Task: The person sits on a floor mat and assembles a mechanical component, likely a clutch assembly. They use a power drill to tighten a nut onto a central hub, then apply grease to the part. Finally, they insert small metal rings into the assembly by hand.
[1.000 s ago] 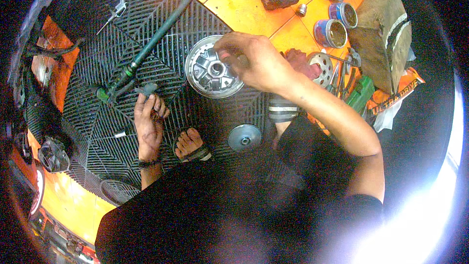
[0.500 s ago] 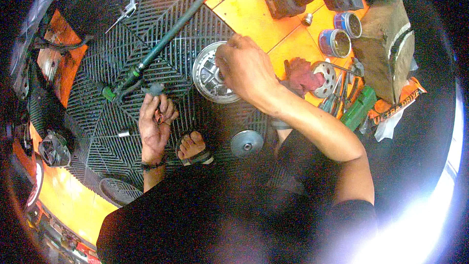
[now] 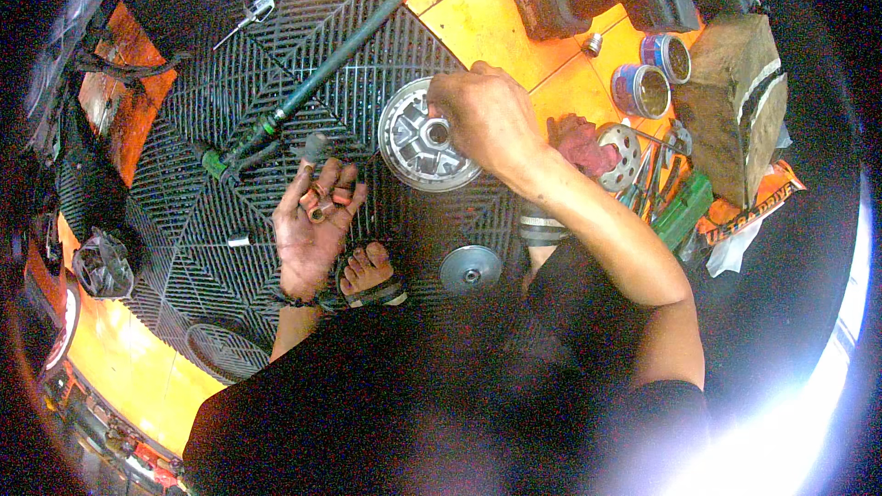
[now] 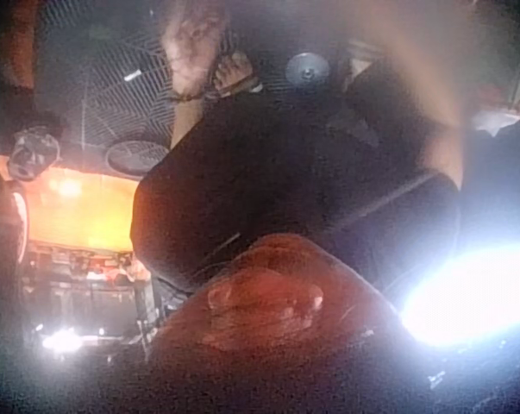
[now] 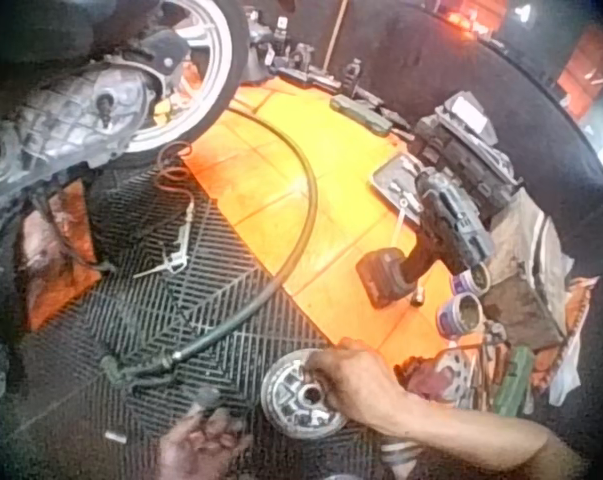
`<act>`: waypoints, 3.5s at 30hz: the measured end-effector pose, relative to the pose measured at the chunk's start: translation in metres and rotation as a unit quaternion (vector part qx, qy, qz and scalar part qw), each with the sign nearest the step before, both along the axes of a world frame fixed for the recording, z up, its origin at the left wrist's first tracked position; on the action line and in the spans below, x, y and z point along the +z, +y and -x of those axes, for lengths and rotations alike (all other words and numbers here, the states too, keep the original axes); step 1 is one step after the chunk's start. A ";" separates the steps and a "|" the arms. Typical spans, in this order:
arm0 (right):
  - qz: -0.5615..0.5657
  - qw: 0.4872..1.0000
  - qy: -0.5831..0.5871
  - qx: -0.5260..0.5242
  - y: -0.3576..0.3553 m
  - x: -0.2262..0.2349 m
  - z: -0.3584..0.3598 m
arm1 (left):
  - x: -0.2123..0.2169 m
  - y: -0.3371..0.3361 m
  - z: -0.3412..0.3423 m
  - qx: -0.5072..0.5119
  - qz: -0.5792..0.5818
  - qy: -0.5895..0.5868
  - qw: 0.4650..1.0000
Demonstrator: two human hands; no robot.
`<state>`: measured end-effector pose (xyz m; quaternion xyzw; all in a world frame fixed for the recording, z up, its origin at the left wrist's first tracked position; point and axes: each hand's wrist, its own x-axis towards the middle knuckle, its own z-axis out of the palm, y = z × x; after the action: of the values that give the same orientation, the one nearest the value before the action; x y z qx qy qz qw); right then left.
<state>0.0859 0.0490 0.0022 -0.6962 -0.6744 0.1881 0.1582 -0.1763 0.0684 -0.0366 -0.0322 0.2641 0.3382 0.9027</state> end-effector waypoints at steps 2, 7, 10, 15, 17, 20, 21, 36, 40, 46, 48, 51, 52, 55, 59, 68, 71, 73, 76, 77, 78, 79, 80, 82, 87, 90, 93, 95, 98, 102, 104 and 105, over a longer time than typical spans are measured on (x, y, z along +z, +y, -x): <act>-0.054 0.998 0.045 -0.006 -0.001 0.000 0.003 | 0.007 -0.003 -0.006 0.012 0.005 -0.005 1.000; -0.044 0.965 0.221 0.132 -0.016 0.025 0.046 | 0.002 -0.006 -0.019 0.029 0.049 0.031 0.998; -0.069 0.968 0.197 0.140 -0.026 0.014 0.071 | 0.015 -0.009 -0.030 0.037 0.098 0.040 0.994; -0.055 0.963 0.257 0.054 -0.032 0.009 0.066 | 0.003 -0.013 -0.020 0.059 0.073 0.015 0.996; -0.017 0.972 0.231 -0.045 -0.025 0.009 0.049 | 0.003 -0.013 -0.019 0.060 0.082 0.059 0.993; -0.021 0.979 0.170 -0.110 -0.014 0.000 0.032 | -0.003 -0.015 -0.014 0.058 0.079 0.091 0.991; -0.046 0.983 0.154 -0.092 -0.014 -0.008 0.028 | -0.005 -0.015 -0.014 0.056 0.075 0.094 0.991; -0.036 0.964 0.262 0.034 -0.034 0.011 0.098 | -0.005 -0.014 -0.020 0.014 0.068 -0.013 0.998; 0.011 0.954 0.300 0.009 -0.037 0.004 0.098 | -0.005 -0.017 -0.023 0.018 0.021 0.068 0.997; -0.009 0.941 0.337 -0.017 -0.039 0.002 0.089 | -0.005 -0.021 -0.020 0.012 0.078 0.009 0.997; -0.039 0.947 0.314 -0.060 -0.037 0.000 0.076 | -0.008 -0.021 -0.020 0.055 0.052 0.037 0.996; -0.080 0.980 0.173 0.052 -0.031 -0.003 0.045 | -0.002 -0.015 -0.016 0.106 0.042 0.046 0.992; -0.074 0.983 0.149 0.083 -0.031 -0.004 0.038 | -0.004 -0.014 -0.014 0.106 0.044 0.045 0.992; -0.055 0.981 0.144 0.114 -0.029 -0.014 0.030 | -0.006 -0.014 -0.011 0.108 0.052 0.063 0.991; -0.044 0.982 0.125 0.132 -0.027 -0.017 0.030 | 0.000 -0.015 -0.015 0.094 0.021 0.073 0.993; -0.070 0.982 0.120 0.127 -0.025 -0.019 0.037 | 0.002 -0.017 -0.019 0.073 -0.020 0.063 0.995; -0.104 0.975 0.162 0.106 -0.029 -0.009 0.047 | 0.007 -0.017 -0.022 0.055 -0.021 0.061 0.996; -0.114 0.961 0.225 0.113 -0.035 -0.006 0.053 | 0.011 -0.016 -0.023 0.030 -0.008 0.053 0.998; -0.116 0.955 0.217 0.164 -0.030 -0.004 0.069 | 0.007 -0.032 -0.020 0.013 -0.035 0.085 0.996; -0.116 0.954 0.212 0.178 -0.029 -0.003 0.070 | 0.004 -0.034 -0.020 -0.012 -0.018 0.084 0.996; -0.121 0.948 0.232 0.183 -0.031 -0.003 0.068 | 0.001 -0.035 -0.015 -0.013 -0.022 0.020 0.999; -0.127 0.941 0.251 0.188 -0.032 -0.003 0.065 | -0.003 -0.035 -0.008 -0.015 -0.025 -0.045 0.999; -0.131 0.933 0.272 0.194 -0.035 -0.003 0.062 | 0.001 -0.033 -0.007 -0.014 -0.026 -0.108 0.994; -0.082 0.940 0.295 0.152 -0.040 0.000 0.061 | 0.016 -0.034 -0.015 -0.053 0.034 0.063 0.996; -0.022 0.956 0.268 0.116 -0.054 -0.003 0.065 | 0.006 -0.055 -0.012 -0.090 0.061 0.098 0.989; -0.005 0.940 0.326 0.101 -0.055 -0.001 0.066 | 0.011 -0.049 -0.013 -0.108 0.040 0.062 0.991; 0.026 0.960 0.263 0.088 -0.054 0.007 0.071 | 0.012 -0.051 -0.013 -0.133 0.027 0.078 0.988; 0.060 0.958 0.273 0.061 -0.061 0.006 0.073 | 0.008 -0.057 -0.009 -0.140 0.051 0.086 0.985; 0.021 0.962 0.263 0.067 -0.057 0.006 0.065 | -0.008 -0.063 -0.001 -0.113 0.068 0.015 0.991; -0.053 0.983 0.107 0.137 -0.041 -0.003 0.034 | 0.005 -0.049 -0.012 -0.188 0.056 0.187 0.963; -0.045 0.979 0.045 0.195 -0.036 -0.007 0.024 | -0.012 -0.053 -0.003 -0.179 0.072 0.184 0.964; -0.041 0.974 0.014 0.223 -0.034 -0.009 0.021 | -0.011 -0.051 -0.003 -0.172 0.069 0.186 0.965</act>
<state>0.0651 0.0151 -0.0066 -0.5182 -0.8177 0.2005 0.1501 -0.1729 0.0176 -0.0480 0.0150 0.4517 0.1586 0.8778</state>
